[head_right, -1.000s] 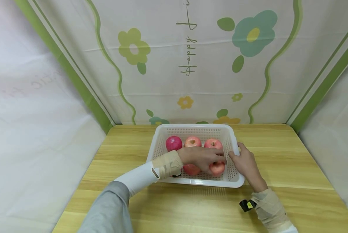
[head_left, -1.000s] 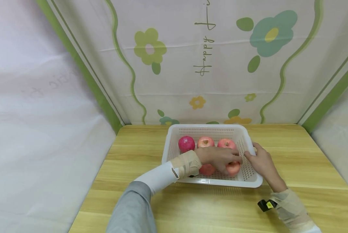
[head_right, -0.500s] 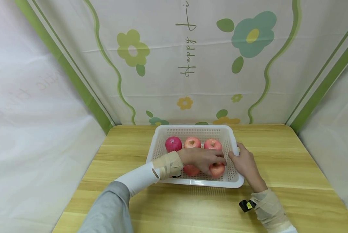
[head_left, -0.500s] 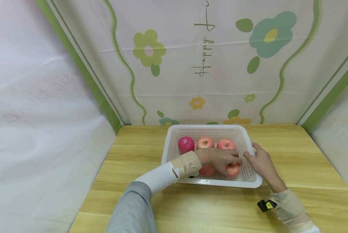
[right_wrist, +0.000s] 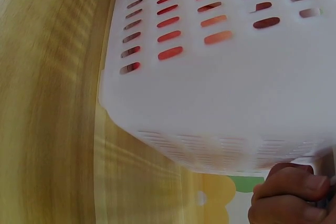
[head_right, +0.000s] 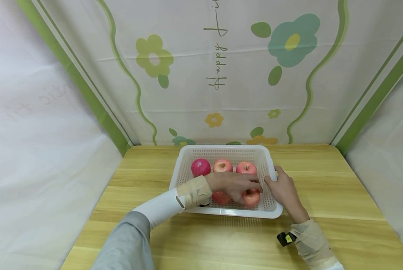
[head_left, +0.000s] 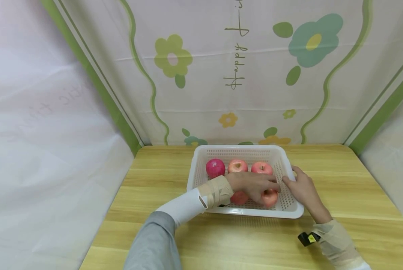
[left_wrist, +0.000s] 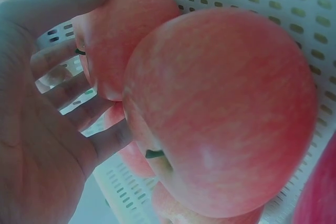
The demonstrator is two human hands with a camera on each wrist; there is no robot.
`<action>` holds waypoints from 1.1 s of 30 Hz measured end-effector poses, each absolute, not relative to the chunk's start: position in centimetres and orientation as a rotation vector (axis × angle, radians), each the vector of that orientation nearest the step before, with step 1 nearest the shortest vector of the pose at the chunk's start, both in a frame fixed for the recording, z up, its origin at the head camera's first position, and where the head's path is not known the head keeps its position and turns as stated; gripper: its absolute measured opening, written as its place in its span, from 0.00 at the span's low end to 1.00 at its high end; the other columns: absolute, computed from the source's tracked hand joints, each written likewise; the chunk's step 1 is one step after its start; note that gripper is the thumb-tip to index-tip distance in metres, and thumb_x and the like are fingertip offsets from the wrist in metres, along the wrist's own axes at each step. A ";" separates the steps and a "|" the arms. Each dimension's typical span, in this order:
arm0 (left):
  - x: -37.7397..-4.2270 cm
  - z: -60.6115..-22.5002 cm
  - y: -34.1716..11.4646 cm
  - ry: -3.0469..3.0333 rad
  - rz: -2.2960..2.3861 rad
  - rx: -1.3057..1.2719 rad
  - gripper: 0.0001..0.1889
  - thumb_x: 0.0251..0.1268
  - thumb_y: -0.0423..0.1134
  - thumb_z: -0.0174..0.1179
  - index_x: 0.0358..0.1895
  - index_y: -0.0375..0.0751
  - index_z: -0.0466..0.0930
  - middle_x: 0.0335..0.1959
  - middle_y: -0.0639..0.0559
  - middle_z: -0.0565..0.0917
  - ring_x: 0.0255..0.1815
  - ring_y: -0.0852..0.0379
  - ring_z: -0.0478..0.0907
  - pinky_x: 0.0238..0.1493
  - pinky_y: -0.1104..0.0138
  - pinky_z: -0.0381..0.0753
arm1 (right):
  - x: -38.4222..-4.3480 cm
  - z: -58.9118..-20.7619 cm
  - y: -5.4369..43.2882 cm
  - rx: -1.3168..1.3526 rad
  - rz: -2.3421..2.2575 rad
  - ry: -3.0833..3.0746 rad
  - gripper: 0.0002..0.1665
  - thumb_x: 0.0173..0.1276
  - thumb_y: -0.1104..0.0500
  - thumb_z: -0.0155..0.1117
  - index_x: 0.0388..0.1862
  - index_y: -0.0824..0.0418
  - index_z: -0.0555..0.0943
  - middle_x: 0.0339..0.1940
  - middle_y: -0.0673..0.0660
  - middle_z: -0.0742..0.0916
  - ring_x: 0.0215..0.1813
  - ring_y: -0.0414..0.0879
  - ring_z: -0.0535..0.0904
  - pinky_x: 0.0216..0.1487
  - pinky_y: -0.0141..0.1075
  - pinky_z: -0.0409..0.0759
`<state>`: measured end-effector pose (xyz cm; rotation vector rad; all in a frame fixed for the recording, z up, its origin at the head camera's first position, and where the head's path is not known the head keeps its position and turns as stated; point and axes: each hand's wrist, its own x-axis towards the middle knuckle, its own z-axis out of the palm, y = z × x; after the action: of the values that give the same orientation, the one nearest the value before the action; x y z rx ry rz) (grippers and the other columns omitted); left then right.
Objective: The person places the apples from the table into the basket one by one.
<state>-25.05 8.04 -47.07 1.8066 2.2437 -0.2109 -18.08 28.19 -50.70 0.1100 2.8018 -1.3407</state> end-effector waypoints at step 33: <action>-25.6 -43.0 2.8 2.417 0.152 1.704 0.23 0.78 0.46 0.62 0.70 0.46 0.80 0.66 0.56 0.81 0.62 0.61 0.80 0.66 0.75 0.77 | -18.5 -49.2 28.8 -0.077 -1.139 2.829 0.41 0.82 0.55 0.56 0.77 0.84 0.55 0.47 0.81 0.86 0.31 0.55 0.91 0.24 0.42 0.89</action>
<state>-25.58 2.79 -43.05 1.7036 2.4174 0.1525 -18.50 28.80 -49.19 -0.0765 2.8290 -1.1389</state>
